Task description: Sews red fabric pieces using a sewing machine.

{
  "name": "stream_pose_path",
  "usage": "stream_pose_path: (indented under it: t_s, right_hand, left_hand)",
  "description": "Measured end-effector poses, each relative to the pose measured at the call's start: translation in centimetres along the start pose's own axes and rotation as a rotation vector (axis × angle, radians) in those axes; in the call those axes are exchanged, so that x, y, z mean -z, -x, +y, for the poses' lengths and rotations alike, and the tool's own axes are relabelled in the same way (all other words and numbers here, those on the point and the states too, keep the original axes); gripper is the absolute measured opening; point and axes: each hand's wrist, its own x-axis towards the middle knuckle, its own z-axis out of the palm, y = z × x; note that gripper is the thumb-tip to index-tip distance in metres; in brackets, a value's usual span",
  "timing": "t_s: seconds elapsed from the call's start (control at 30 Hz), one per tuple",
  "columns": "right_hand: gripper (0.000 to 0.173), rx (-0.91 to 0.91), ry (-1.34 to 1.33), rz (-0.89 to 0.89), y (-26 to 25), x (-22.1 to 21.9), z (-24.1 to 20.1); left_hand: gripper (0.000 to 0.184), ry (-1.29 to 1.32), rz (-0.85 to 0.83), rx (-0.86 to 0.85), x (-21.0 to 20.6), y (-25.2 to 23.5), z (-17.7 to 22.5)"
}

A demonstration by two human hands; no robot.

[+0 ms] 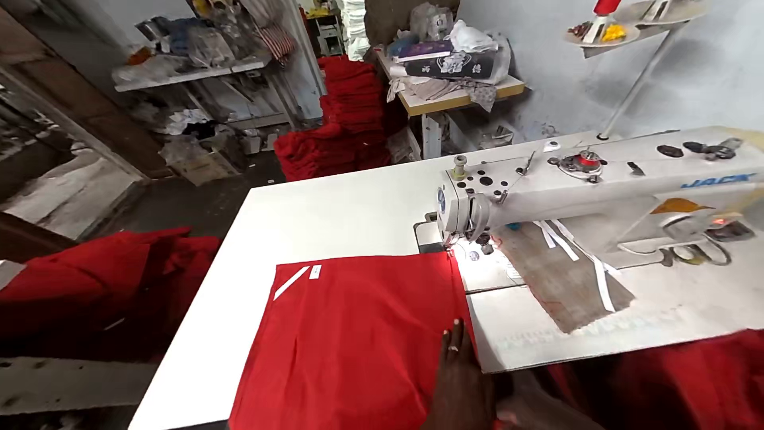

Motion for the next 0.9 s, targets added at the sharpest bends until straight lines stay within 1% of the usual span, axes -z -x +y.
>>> stream_pose_path:
  t_s: [0.03, 0.07, 0.13, 0.17, 0.23, 0.27, 0.33, 0.43, 0.5, 0.53, 0.63, 0.67, 0.77, 0.83, 0.9]
  right_hand:
    - [0.028, -0.023, -0.022, 0.070, -0.7, 1.4, 0.3]
    - [0.028, -0.067, -0.052, 0.189, -2.0, 2.7, 0.2]
    - [0.033, -0.123, -0.090, 0.486, -6.1, 4.6, -0.3]
    - [0.035, -0.137, -0.082, 0.586, -8.4, 5.2, -0.4]
    - [0.035, -0.193, 0.000, 0.721, -12.4, 6.4, -0.6]
    - [0.032, -0.230, 0.049, 0.749, -14.0, 6.9, -0.8]
    - [0.025, -0.229, 0.114, 0.842, -16.0, 7.5, -0.7]
    - [0.023, -0.169, 0.139, 0.918, -16.1, 6.5, 0.0]
    - [0.026, -0.132, 0.102, 0.901, -14.5, 4.9, 0.2]
    - [0.028, -0.116, 0.081, 0.888, -13.4, 3.9, 0.2]
    - [0.026, 0.021, 0.096, 1.055, -11.9, 0.8, 0.9]
    - [0.027, 0.039, 0.093, 1.071, -11.9, 0.7, 1.1]
    - [0.027, 0.040, 0.082, 1.037, -12.6, 2.0, 1.3]
    - [0.027, 0.037, 0.077, 1.021, -12.9, 2.6, 1.4]
    - [0.027, 0.025, 0.056, 1.020, -12.7, 2.3, 1.3]
  left_hand:
    - [0.034, 0.022, 0.094, -0.042, -1.0, 0.8, -0.3]
    - [0.034, 0.065, 0.163, -0.064, -1.7, 1.3, -0.6]
    - [0.037, 0.171, 0.207, -0.051, -2.0, 1.5, -0.4]
    - [0.036, 0.215, 0.214, -0.043, -2.0, 1.4, -0.1]
    - [0.030, 0.273, 0.188, -0.017, -1.6, 1.2, 0.6]
    - [0.028, 0.273, 0.172, -0.010, -1.4, 1.1, 0.8]
    - [0.029, 0.259, 0.160, -0.004, -1.2, 1.2, 0.9]
    - [0.027, 0.193, 0.160, -0.017, -1.4, 1.2, 0.7]
    - [0.028, 0.134, 0.136, -0.010, -1.5, 1.0, 0.6]
    - [0.028, 0.097, 0.157, -0.010, -1.8, 0.9, 0.5]
    - [0.032, -0.013, 0.313, -0.039, -2.9, 0.3, 0.5]
    - [0.034, -0.037, 0.340, -0.053, -3.1, 0.0, 0.4]
    - [0.034, -0.154, 0.380, -0.101, -3.4, -0.5, 0.2]
    - [0.032, -0.173, 0.329, -0.070, -3.1, -0.5, 0.6]
    - [0.034, -0.191, 0.289, -0.032, -2.7, -0.5, 0.9]
